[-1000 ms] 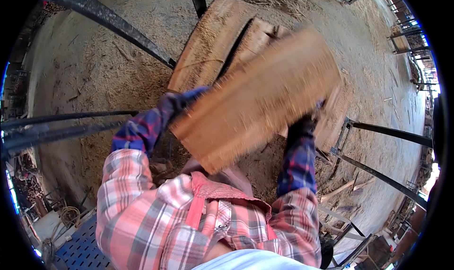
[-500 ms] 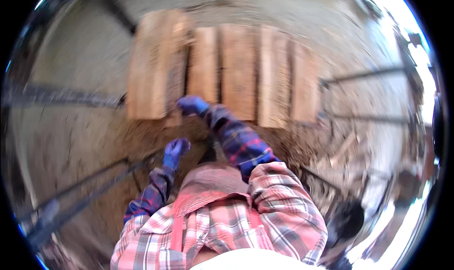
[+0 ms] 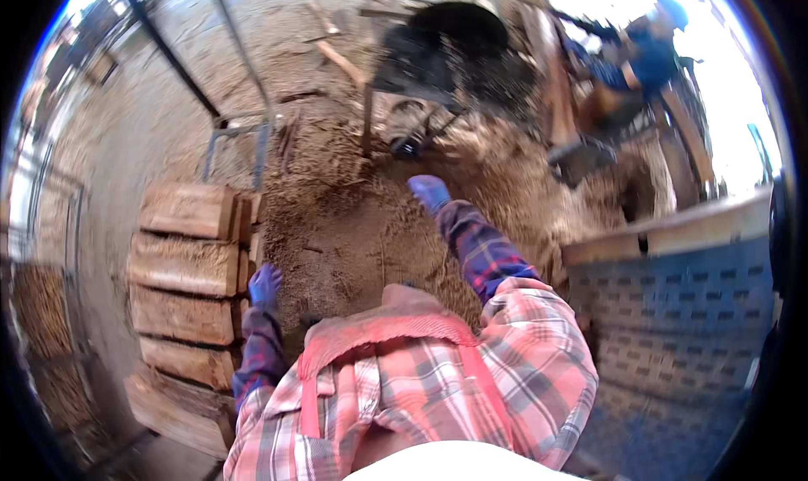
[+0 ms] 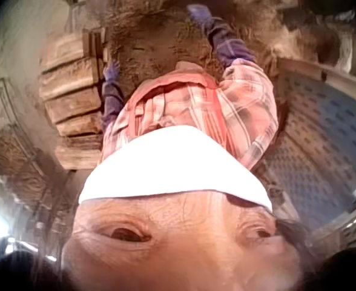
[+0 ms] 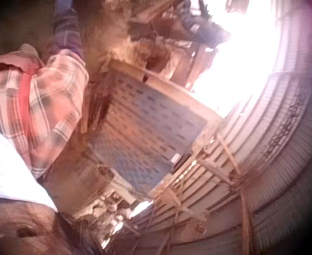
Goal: The person repeatedly picks up rectangular wooden planks from a pile, places them onto a circular sawing machine, and then removes the processed planks to stack them nearby. The task involves continuous handling of wood pieces in a repetitive cycle.
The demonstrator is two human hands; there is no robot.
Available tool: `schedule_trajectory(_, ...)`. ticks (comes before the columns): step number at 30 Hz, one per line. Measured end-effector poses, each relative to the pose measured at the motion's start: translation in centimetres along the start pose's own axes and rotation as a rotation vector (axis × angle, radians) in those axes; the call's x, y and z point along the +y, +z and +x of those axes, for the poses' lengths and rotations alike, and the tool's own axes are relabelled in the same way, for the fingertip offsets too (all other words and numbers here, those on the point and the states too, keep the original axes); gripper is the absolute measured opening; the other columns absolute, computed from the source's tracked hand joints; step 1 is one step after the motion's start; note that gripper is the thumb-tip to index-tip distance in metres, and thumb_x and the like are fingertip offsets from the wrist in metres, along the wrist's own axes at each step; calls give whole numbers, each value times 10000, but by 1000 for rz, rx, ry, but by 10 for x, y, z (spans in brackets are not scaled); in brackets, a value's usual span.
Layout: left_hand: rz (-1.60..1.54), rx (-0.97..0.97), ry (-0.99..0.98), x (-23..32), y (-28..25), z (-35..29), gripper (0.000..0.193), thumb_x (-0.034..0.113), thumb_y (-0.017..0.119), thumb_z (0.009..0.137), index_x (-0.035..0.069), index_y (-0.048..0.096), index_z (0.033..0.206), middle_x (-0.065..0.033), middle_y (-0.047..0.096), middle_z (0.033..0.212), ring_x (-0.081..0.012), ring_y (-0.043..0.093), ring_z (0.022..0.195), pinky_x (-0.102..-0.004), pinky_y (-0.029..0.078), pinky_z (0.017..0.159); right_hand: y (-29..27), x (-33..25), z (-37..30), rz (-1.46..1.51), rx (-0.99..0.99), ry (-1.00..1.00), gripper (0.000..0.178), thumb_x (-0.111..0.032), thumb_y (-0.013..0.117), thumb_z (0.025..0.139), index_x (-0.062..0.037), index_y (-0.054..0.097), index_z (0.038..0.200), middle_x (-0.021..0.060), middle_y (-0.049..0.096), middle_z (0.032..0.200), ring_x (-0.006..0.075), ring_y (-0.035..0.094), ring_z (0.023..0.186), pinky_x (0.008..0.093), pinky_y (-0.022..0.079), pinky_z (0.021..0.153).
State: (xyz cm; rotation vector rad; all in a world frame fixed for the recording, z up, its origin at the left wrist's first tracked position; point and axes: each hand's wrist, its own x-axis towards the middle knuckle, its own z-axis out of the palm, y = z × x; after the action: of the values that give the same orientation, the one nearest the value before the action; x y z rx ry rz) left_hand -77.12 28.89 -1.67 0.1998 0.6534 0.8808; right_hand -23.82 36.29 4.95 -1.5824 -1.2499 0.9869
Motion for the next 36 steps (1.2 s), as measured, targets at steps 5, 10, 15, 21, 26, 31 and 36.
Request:
schedule_trajectory(5,890,-47,-73,-126,218,136,300,331,538,867,48,602,943,-52,626,840,-158,583,702,-264,463,616,-165,32,-82,446,132,785,650,-497,540,824,-101,360,1308,148,496,1242,255,518,1059,383,414,851)
schedule_trajectory(10,1422,-579,-318,-161,328,241,295,311,565,854,26,643,853,28,559,741,-70,476,663,-234,411,613,-202,66,-97,665,231,744,687,-530,525,818,-122,339,1338,119,480,1278,245,512,1082,364,419,853)
schedule_trajectory(15,1354,-494,-249,-175,436,351,295,318,574,854,34,616,784,44,533,704,-61,455,653,-244,398,595,-253,45,-10,814,356,581,581,-456,555,836,-55,451,1244,119,547,1181,224,543,1028,316,466,768)
schedule_trajectory(21,1037,-555,-458,-196,489,468,299,326,570,868,56,626,983,11,592,838,-74,514,701,-231,424,620,-378,26,210,-209,1074,27,510,-376,662,759,5,570,1085,188,586,1093,294,565,998,376,443,847)
schedule_trajectory(26,779,-355,-839,-202,506,527,348,297,533,888,73,549,1155,-47,600,1044,-149,573,894,-283,449,767,-429,54,244,-599,871,782,813,-619,572,696,28,503,1184,234,475,1239,354,435,1173,394,342,992)
schedule_trajectory(31,517,-265,-771,-223,508,525,351,328,502,896,148,545,1195,31,592,795,-79,503,655,-213,355,547,-356,34,246,-639,762,615,900,-647,566,681,0,398,1284,218,393,1319,346,348,1243,400,276,1041)
schedule_trajectory(36,883,-494,-507,-189,478,516,388,252,470,918,102,452,1275,-41,583,1028,-148,546,895,-271,429,812,-303,17,232,-651,747,512,934,-625,638,627,-25,381,1296,217,403,1299,352,375,1211,423,292,1024)
